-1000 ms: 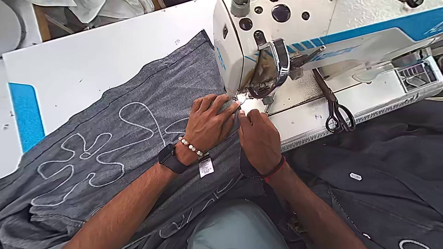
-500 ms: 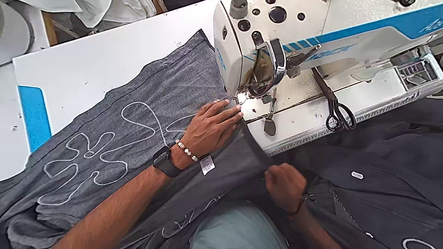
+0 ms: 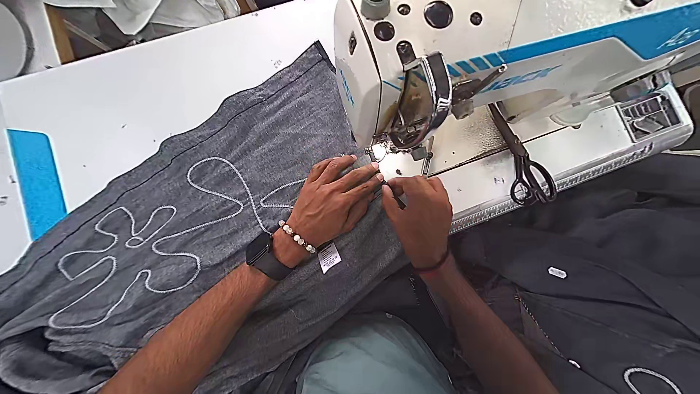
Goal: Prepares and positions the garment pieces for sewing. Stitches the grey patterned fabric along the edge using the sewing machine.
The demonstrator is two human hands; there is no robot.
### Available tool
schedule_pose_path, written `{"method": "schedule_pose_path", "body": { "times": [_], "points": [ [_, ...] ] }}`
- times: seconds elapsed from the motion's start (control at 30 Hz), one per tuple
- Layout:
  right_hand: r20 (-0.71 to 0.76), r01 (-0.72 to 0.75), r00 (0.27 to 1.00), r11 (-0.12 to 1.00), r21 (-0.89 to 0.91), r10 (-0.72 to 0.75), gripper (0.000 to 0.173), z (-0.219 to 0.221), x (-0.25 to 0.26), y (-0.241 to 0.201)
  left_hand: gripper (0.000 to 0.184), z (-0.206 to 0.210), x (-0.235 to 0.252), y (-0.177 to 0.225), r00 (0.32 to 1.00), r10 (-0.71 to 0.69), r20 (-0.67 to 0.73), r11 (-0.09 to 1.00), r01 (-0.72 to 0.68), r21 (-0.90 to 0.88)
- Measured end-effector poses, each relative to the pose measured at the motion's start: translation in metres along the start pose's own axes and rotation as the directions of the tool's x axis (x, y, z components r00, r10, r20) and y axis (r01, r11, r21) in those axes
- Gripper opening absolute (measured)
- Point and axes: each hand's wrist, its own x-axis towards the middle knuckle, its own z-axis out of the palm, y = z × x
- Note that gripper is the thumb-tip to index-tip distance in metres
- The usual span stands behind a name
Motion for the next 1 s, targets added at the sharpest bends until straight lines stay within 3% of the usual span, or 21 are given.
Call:
{"method": "schedule_pose_path", "body": {
  "times": [0.1, 0.23, 0.37, 0.6, 0.77, 1.0],
  "points": [
    [-0.091, 0.122, 0.987, 0.989, -0.078, -0.129, 0.019, 0.007, -0.01, 0.004, 0.041, 0.0, 0.0, 0.0, 1.0, -0.016, -0.012, 0.999, 0.016, 0.037],
    [-0.052, 0.234, 0.968, 0.961, -0.148, -0.244, 0.029, 0.003, -0.028, 0.013, 0.041, -0.001, 0.002, -0.001, 1.0, -0.014, -0.008, 0.999, 0.014, 0.042],
    [0.082, 0.235, 0.971, 0.955, -0.18, -0.224, 0.034, -0.006, -0.027, 0.009, 0.036, -0.002, 0.001, -0.003, 0.999, 0.048, 0.025, 0.999, -0.047, -0.025],
    [0.17, 0.222, 0.966, 0.964, -0.149, -0.196, 0.039, -0.011, -0.018, 0.007, 0.036, -0.006, 0.005, -0.009, 0.999, 0.043, 0.018, 0.999, -0.043, 0.006],
    [0.227, 0.195, 0.962, 0.964, -0.183, -0.151, 0.037, -0.007, 0.01, -0.007, 0.034, -0.01, 0.015, -0.034, 0.998, 0.059, -0.013, 0.997, -0.059, 0.046],
    [0.229, 0.152, 0.969, 0.955, -0.253, -0.093, 0.036, 0.003, 0.034, -0.026, 0.03, -0.019, 0.041, -0.087, 0.956, 0.287, -0.063, 0.956, -0.282, 0.079]
  ]
}}
